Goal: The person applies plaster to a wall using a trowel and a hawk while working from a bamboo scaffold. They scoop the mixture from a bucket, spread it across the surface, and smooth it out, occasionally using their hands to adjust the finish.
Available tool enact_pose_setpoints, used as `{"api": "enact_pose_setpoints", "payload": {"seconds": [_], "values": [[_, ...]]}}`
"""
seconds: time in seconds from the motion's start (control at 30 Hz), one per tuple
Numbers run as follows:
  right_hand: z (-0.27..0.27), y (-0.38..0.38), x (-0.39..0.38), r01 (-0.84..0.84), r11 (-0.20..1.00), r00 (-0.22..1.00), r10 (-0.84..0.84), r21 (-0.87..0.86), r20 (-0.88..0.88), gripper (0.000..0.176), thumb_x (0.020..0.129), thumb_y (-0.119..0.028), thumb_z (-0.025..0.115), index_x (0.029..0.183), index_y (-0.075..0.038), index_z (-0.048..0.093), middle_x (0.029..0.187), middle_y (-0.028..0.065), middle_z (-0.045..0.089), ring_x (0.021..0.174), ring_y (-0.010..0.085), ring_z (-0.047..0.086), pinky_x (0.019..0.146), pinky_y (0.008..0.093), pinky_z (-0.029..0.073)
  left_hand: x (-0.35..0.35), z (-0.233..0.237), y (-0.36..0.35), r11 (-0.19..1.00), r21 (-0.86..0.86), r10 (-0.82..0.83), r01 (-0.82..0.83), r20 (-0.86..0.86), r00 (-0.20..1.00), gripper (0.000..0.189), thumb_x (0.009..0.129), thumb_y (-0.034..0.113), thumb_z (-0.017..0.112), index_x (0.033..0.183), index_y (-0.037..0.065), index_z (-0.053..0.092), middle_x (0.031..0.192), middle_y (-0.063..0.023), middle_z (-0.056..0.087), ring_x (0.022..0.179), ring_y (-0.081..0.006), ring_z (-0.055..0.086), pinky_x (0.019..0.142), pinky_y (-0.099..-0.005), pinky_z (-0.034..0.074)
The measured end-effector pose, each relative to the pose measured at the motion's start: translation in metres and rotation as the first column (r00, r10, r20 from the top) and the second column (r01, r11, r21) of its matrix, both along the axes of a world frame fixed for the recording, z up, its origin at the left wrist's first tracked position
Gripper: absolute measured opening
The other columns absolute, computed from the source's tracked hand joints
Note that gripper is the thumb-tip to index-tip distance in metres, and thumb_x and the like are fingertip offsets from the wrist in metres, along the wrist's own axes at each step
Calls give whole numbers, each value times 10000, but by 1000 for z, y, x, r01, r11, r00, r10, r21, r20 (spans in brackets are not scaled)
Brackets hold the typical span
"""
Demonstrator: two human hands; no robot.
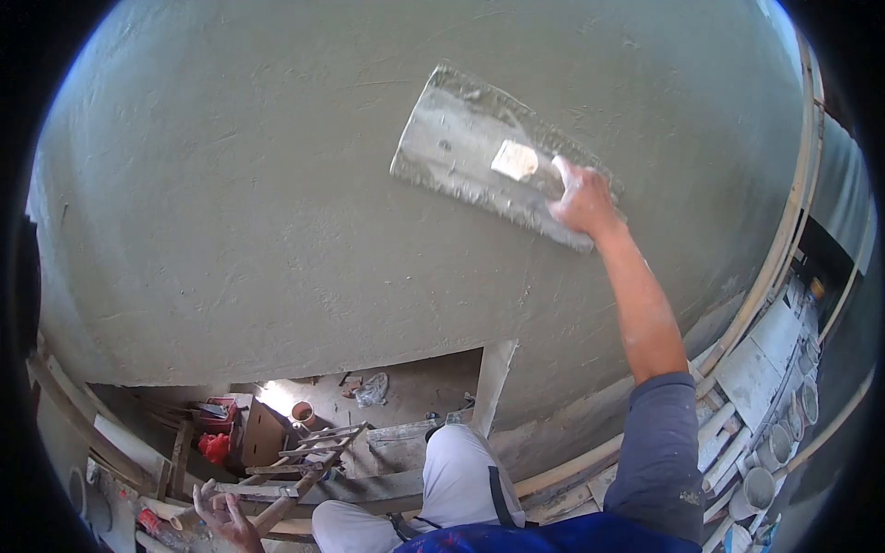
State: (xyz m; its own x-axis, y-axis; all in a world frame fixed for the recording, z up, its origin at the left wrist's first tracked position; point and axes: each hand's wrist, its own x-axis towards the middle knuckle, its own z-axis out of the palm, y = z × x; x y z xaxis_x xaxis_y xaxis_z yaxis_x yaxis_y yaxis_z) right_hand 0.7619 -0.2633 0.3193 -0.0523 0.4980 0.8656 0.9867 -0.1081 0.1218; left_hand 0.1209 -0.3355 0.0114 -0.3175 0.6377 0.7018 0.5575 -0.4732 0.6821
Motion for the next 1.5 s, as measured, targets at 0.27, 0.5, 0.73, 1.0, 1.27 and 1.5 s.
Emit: {"api": "enact_pose_setpoints", "payload": {"seconds": [0.27, 0.5, 0.73, 1.0, 1.27, 1.5], "values": [[-83, -31, -9, -51, 990, 930, 95, 129, -356, 452, 635, -136, 682, 1043, 10, 551, 824, 204, 643, 770, 355, 638, 696, 404, 506, 17, 8, 4, 995, 43, -95, 89, 192, 977, 569, 839, -41, 597, 1304, 1, 272, 1146, -226, 519, 881, -252, 551, 707, -319, 533], [-73, 13, -15, -206, 785, 208, 619, 584, -758, 356, 645, 29, 648, 937, -13, 449, 600, 11, 460, 418, 97, 463, 331, 253, 371, -9, 3, -6, 1000, 15, 11, -13, 127, 992, 593, 830, -58, 594, 1318, -10, 259, 1131, -224, 538, 974, -287, 559, 765, -353, 536], [-4, 33, -141, -555, 809, 498, 510, 194, -701, 350, 625, -108, 670, 910, 47, 537, 679, 116, 589, 554, 183, 560, 507, 337, 469, 11, -9, 26, 983, 53, -185, 178, 284, 941, 621, 866, -19, 514, 1392, 0, 184, 1267, -160, 449, 792, -133, 511, 701, -236, 446], [-25, -12, -140, -624, 779, 602, 534, 68, -594, 502, 616, -177, 700, 1050, 40, 571, 892, 159, 650, 852, 229, 614, 788, 354, 478, 14, -8, 13, 969, 137, -239, 207, 278, 930, 626, 861, -30, 513, 1393, -9, 183, 1280, -152, 446, 767, -129, 499, 718, -235, 445], [55, -13, 33, -43, 937, 758, 256, 345, -600, 498, 628, -208, 724, 1023, 52, 568, 892, 230, 648, 837, 355, 635, 750, 399, 505, -1, 37, -12, 993, 39, 109, -115, 130, 985, 559, 853, 41, 622, 1304, -34, 302, 1129, -172, 539, 894, -242, 568, 710, -310, 533], [109, 22, 57, 5, 939, 875, 162, 343, -456, 497, 623, -254, 692, 978, 71, 567, 922, 274, 631, 891, 412, 613, 760, 427, 504, 5, 15, 2, 998, 51, -38, 32, 130, 991, 618, 849, 9, 612, 1323, -26, 218, 1152, -191, 522, 863, -263, 578, 710, -323, 535]]}}
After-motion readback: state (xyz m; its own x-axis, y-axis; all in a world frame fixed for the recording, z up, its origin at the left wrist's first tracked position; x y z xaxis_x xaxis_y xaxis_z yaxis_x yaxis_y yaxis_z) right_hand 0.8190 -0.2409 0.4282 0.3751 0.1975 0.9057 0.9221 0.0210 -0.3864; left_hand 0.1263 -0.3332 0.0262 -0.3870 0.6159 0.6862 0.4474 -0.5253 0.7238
